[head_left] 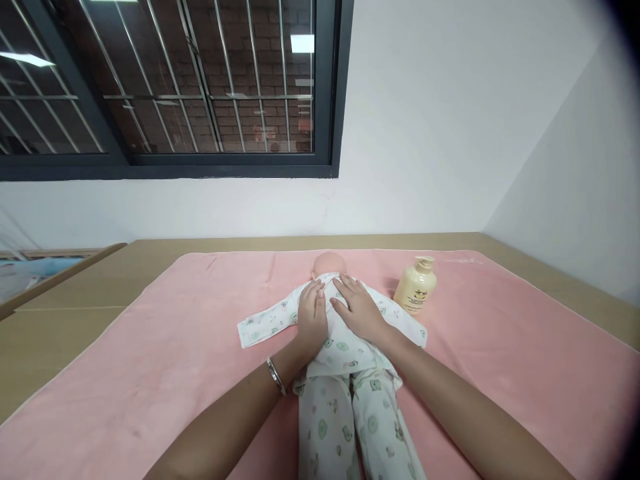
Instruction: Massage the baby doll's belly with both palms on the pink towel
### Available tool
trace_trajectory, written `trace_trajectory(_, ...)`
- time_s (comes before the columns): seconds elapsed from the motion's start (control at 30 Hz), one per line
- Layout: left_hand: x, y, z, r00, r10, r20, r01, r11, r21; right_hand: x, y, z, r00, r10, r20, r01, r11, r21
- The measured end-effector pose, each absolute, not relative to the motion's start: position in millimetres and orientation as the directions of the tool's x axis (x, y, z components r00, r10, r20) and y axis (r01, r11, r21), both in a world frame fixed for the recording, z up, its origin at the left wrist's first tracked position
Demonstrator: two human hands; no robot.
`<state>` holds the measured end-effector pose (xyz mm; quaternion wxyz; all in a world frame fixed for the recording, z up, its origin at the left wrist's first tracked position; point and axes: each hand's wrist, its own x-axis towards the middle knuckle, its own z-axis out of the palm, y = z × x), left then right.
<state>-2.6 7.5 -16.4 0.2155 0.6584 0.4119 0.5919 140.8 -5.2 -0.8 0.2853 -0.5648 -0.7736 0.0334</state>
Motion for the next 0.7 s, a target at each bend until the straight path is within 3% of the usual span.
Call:
trace_trajectory(0.2,-2.9,8.0,-17.0,-0.029,0.780,0.625,0.324,-0.584,0.744,141.3,-5.9,1.6,-0.196,0.894,0.404,0.862,0.354,-0.364)
trace_trajectory(0.4,-3.3,7.8,-12.8,0.068,0.848,0.525,0.445,-0.497,0.745,136.8,-12.4,8.7,-0.191,0.900,0.392,0.902,0.318,-0.290)
trace_trajectory(0.57,-7.9,16.4,-10.5,0.190,0.839,0.509,0.529,-0.524,0.667,119.3,-34.7,7.9,-0.108,0.919,0.379,0.968,0.184,-0.171)
trace_trajectory(0.7,-9.3,20.3,-9.6,0.219,0.845,0.488,0.635,-0.503,0.586,116.2,-39.0,5.7,-0.141,0.914,0.381,0.958,0.223,-0.180)
